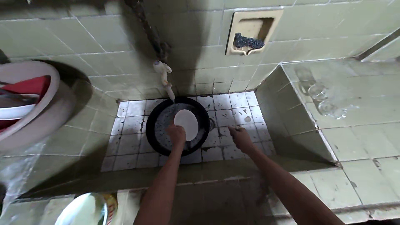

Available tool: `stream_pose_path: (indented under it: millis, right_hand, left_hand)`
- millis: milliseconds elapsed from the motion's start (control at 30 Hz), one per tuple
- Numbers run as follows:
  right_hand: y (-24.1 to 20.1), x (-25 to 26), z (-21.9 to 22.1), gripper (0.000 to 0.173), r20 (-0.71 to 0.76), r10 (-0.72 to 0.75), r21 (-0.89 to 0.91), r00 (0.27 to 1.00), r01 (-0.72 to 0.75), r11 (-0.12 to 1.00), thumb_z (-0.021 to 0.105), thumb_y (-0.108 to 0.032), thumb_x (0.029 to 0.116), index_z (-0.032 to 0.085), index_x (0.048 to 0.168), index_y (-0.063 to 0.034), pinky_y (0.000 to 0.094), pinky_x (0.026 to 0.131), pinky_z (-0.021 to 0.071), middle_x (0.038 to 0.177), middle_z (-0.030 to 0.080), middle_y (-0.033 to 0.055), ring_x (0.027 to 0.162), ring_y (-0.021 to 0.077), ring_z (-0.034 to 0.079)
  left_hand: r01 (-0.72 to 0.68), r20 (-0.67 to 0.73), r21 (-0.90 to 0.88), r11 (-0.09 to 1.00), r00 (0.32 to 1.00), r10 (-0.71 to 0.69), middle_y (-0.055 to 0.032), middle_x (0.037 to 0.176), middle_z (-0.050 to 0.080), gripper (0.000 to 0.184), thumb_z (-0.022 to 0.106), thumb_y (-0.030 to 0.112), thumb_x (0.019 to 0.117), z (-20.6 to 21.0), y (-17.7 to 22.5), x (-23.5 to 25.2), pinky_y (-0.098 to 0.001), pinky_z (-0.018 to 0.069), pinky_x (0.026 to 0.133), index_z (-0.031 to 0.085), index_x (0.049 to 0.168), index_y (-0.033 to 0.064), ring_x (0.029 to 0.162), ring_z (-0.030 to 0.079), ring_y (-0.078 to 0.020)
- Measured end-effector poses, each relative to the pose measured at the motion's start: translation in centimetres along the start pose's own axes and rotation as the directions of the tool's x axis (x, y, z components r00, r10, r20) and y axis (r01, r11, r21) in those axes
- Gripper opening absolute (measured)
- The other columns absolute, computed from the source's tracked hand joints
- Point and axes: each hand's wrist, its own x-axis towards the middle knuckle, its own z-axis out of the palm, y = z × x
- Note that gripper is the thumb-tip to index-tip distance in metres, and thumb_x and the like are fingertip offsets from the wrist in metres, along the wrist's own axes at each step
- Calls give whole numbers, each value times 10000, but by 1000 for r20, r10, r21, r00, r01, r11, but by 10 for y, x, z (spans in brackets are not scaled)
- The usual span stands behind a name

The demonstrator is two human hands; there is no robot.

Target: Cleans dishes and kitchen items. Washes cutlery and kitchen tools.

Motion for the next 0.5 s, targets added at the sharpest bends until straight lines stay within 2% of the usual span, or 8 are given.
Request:
stream_pose_path:
  millis: [67,133,167,233,267,333,400,500]
  right_hand:
    - [1,-6,-5,593,-77,-42,-125,996,32,992,438,-554,1063,614,908,-10,364,506,392,681,470,91,533,189,424]
    - [0,-7,-7,548,-112,-122,-181,986,100,978,487,-495,1065,648,1086,28,470,607,452,803,570,184,653,290,525]
    - [-1,-5,-6,497,-104,-141,-180,984,121,976,531,-451,1059,610,1184,24,493,644,476,872,599,206,703,315,562]
    - [-1,1,-1,468,-66,-105,-91,992,99,991,588,-320,1052,482,1393,-17,462,682,510,1020,626,216,778,300,599]
    - [-2,3,3,465,-59,-47,-10,997,47,999,571,-258,1061,434,1449,-44,425,682,498,1057,616,205,788,270,585]
    - [-3,8,13,425,-40,99,159,994,-91,983,520,-207,1079,418,1475,-88,389,673,478,1068,599,178,795,239,564]
    - [3,13,19,374,51,190,308,980,-197,931,464,-156,1085,451,1455,-105,386,657,514,1073,620,173,800,242,608]
    - [3,18,23,343,231,208,491,950,-299,818,398,-182,1099,481,1430,-144,428,677,559,1083,623,159,851,269,647]
  left_hand:
    - [6,0,-14,1000,1000,-6,-331,1411,520,419,454,11,1038,8,7,4,-586,391,1117,467,1450,-66,1341,495,-462]
    - [-22,27,19,1000,999,21,-339,1420,507,443,461,18,1037,14,15,5,-588,399,1115,433,1472,-65,1343,495,-466]
    - [-43,36,24,999,998,42,-342,1421,505,459,469,18,1032,19,17,6,-591,397,1116,423,1482,-63,1343,494,-469]
    - [-43,62,43,998,997,40,-339,1427,500,493,495,29,1027,29,22,7,-593,409,1106,393,1502,-55,1337,500,-469]
    - [-24,76,44,999,997,20,-341,1435,492,509,503,37,1029,33,24,7,-596,407,1104,375,1513,-56,1340,496,-472]
    - [52,81,-1,999,995,-52,-327,1444,492,491,494,43,1035,38,24,10,-591,403,1109,393,1509,-38,1349,495,-458]
    - [175,116,-164,971,981,-157,-335,1430,492,422,474,42,1044,31,9,13,-592,409,1088,450,1448,-77,1331,494,-455]
    - [357,236,-444,822,931,-277,-313,1387,508,445,536,8,1007,13,-11,12,-585,476,986,433,1432,-74,1218,547,-422]
